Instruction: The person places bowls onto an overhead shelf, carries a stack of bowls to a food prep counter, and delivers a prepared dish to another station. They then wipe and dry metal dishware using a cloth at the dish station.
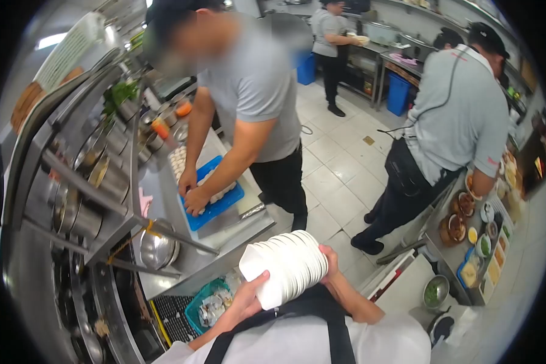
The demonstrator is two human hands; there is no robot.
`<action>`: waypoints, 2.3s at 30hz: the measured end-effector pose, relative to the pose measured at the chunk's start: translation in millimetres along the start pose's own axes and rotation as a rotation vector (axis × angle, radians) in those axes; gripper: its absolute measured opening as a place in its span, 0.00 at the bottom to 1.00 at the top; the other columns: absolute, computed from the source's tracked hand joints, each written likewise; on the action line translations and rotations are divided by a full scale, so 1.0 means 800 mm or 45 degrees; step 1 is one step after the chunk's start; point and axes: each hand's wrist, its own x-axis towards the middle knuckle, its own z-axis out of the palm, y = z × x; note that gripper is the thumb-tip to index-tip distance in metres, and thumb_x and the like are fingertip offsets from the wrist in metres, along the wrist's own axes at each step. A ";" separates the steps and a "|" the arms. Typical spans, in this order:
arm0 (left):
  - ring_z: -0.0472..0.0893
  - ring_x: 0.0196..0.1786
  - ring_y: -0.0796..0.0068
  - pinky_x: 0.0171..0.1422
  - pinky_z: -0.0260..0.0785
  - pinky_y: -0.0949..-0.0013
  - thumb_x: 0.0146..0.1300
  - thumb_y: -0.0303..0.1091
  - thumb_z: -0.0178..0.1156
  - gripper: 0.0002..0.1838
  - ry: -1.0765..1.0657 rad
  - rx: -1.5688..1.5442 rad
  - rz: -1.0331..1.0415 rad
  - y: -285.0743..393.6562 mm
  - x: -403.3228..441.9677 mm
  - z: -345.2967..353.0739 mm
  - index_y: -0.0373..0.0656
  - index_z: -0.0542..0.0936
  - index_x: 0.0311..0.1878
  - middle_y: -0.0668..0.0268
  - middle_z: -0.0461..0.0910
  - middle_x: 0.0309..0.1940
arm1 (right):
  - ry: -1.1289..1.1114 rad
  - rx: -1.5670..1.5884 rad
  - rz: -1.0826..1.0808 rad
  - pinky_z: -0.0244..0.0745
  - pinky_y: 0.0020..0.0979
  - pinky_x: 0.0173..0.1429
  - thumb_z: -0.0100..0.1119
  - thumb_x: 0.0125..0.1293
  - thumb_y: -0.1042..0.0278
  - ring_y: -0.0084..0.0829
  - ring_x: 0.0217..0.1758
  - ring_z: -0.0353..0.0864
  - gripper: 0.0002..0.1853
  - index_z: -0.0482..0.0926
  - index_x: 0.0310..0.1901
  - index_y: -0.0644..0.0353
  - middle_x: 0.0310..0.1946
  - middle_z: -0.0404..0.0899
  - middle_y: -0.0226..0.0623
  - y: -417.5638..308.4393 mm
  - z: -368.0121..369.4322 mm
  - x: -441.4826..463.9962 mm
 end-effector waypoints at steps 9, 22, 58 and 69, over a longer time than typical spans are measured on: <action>0.70 0.67 0.52 0.71 0.63 0.43 0.67 0.31 0.60 0.32 -0.155 -0.070 -0.115 0.055 0.141 0.067 0.38 0.59 0.71 0.53 0.67 0.67 | 0.085 -0.173 -0.229 0.72 0.45 0.65 0.51 0.60 0.46 0.48 0.57 0.80 0.37 0.70 0.61 0.73 0.56 0.78 0.56 -0.131 -0.032 0.101; 0.75 0.62 0.55 0.67 0.67 0.45 0.68 0.36 0.59 0.28 -0.220 -0.099 0.016 0.137 0.414 0.322 0.38 0.65 0.68 0.55 0.74 0.60 | 0.001 0.068 -0.250 0.78 0.41 0.59 0.52 0.61 0.50 0.47 0.50 0.84 0.33 0.75 0.56 0.75 0.49 0.81 0.55 -0.451 -0.115 0.307; 0.80 0.57 0.61 0.62 0.74 0.59 0.62 0.29 0.65 0.27 -0.395 0.343 0.376 0.569 0.883 0.587 0.32 0.70 0.63 0.53 0.76 0.58 | -0.200 -0.153 -0.560 0.70 0.43 0.68 0.48 0.63 0.42 0.46 0.66 0.72 0.40 0.62 0.69 0.66 0.66 0.68 0.50 -0.831 -0.005 0.787; 0.79 0.57 0.62 0.63 0.72 0.61 0.61 0.31 0.66 0.29 -0.502 0.111 0.446 0.718 1.002 0.526 0.29 0.70 0.62 0.54 0.77 0.56 | -0.187 -0.414 -0.327 0.67 0.43 0.70 0.52 0.57 0.43 0.48 0.67 0.71 0.45 0.59 0.69 0.71 0.66 0.66 0.54 -0.852 0.023 0.991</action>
